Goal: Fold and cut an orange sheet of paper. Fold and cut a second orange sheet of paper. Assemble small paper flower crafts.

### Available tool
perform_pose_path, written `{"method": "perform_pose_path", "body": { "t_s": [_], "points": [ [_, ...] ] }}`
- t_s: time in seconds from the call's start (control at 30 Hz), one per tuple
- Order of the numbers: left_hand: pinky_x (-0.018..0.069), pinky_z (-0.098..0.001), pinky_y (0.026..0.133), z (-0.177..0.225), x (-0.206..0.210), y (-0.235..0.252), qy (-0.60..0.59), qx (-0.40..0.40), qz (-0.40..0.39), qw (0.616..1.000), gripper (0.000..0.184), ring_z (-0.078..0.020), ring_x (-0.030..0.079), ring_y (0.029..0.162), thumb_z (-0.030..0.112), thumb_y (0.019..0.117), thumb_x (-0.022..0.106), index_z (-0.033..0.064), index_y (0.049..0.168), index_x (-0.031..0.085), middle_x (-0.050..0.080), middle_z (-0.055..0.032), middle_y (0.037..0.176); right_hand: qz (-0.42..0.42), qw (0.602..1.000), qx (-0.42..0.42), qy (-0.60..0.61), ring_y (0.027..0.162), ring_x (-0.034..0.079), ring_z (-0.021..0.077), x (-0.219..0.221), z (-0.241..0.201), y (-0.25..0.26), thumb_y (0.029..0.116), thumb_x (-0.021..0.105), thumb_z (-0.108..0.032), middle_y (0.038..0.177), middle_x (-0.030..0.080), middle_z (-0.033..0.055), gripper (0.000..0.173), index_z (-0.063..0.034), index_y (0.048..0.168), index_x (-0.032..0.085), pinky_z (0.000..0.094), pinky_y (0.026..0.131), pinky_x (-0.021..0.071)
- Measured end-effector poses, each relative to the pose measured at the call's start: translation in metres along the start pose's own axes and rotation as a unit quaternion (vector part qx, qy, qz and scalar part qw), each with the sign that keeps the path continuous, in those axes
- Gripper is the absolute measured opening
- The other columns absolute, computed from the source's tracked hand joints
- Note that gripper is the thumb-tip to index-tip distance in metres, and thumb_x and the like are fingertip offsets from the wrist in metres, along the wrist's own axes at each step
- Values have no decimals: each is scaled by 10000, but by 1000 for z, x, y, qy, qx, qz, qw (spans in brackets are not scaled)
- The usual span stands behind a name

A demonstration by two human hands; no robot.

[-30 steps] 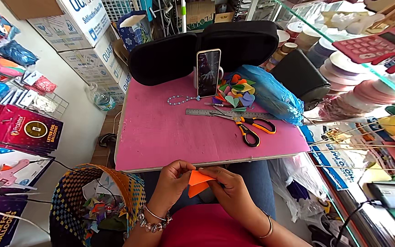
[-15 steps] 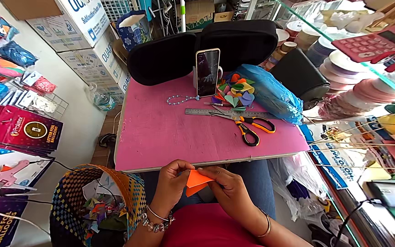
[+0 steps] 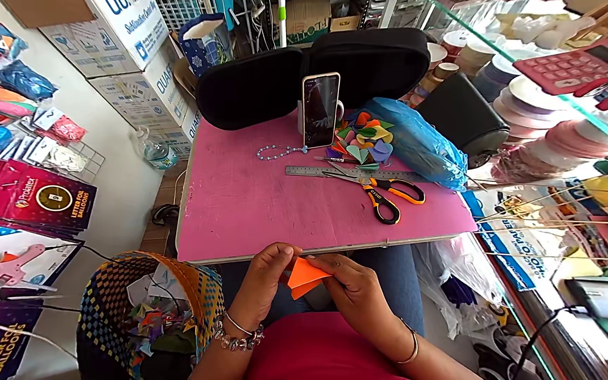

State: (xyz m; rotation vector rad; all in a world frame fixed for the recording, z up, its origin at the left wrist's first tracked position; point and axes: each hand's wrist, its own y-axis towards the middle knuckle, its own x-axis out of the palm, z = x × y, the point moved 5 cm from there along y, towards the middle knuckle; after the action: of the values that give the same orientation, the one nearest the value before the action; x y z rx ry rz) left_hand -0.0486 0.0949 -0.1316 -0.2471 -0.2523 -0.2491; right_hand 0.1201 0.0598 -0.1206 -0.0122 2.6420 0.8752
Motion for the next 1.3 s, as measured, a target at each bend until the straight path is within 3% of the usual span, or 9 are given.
{"method": "perform_pose_path", "body": {
  "t_s": [0.07,0.13,0.3,0.43,0.53,0.6,0.7,0.83,1.3],
  "points": [
    [582,-204,654,0,1,-1,0,-16,-29,999,322,-57,700,748,198,1083,400,58,1039,686,732,-12,876,-3,1000,-8,-13,1077,699,94,1,0,0,962,575,-11,1099,753,104,235,7,1114,754,192,986,532],
    [582,-205,670,-1,1,-2,2,-20,-54,998,239,-54,699,752,207,1060,486,73,1030,681,734,-2,877,-3,999,-12,-30,1082,698,105,0,0,0,947,568,0,1097,753,106,247,2,1104,758,195,991,526],
    [592,-224,698,0,1,-3,12,-42,-48,998,100,-69,704,755,109,993,600,53,995,683,726,-5,847,-12,999,-16,-49,1108,686,119,-2,1,1,948,557,10,1125,745,97,265,-25,1110,763,208,1006,521],
    [599,-240,694,0,-1,-2,17,-43,-18,999,75,-88,703,744,42,978,608,32,970,682,720,-32,837,-62,997,-8,-51,1160,654,147,-2,3,2,972,577,-68,1222,713,84,286,-59,1207,739,261,1022,519],
    [602,-238,699,2,-2,-2,26,-17,2,1000,59,-90,704,739,21,969,623,19,972,682,720,-38,835,-129,990,35,38,1256,603,162,-4,4,2,925,635,-119,1359,629,144,423,-19,1335,653,272,1028,524],
    [593,-225,721,5,-1,-3,48,29,10,998,55,-77,695,752,13,955,639,12,982,687,717,-25,842,-139,978,81,132,1206,620,141,-5,7,1,949,640,-150,1397,595,160,461,21,1375,602,251,929,561],
    [593,-211,729,8,3,-6,87,98,6,991,62,-61,693,768,29,943,674,9,998,693,718,-10,859,-77,958,158,228,1039,692,106,-5,11,0,971,657,-109,1289,664,110,370,45,1306,631,244,848,606],
    [595,-204,732,11,6,-9,127,153,-4,980,95,-55,698,792,62,946,686,6,1022,702,727,-8,898,-28,953,195,230,883,708,51,-6,14,1,961,671,-55,1113,737,30,248,7,1198,704,203,783,608],
    [595,-188,752,14,10,-12,145,217,24,965,109,-43,693,826,65,948,690,-7,1013,739,725,-25,956,8,955,175,241,887,708,46,-5,17,0,941,703,-44,1090,744,5,208,-34,1144,744,200,801,606]
  ]
}}
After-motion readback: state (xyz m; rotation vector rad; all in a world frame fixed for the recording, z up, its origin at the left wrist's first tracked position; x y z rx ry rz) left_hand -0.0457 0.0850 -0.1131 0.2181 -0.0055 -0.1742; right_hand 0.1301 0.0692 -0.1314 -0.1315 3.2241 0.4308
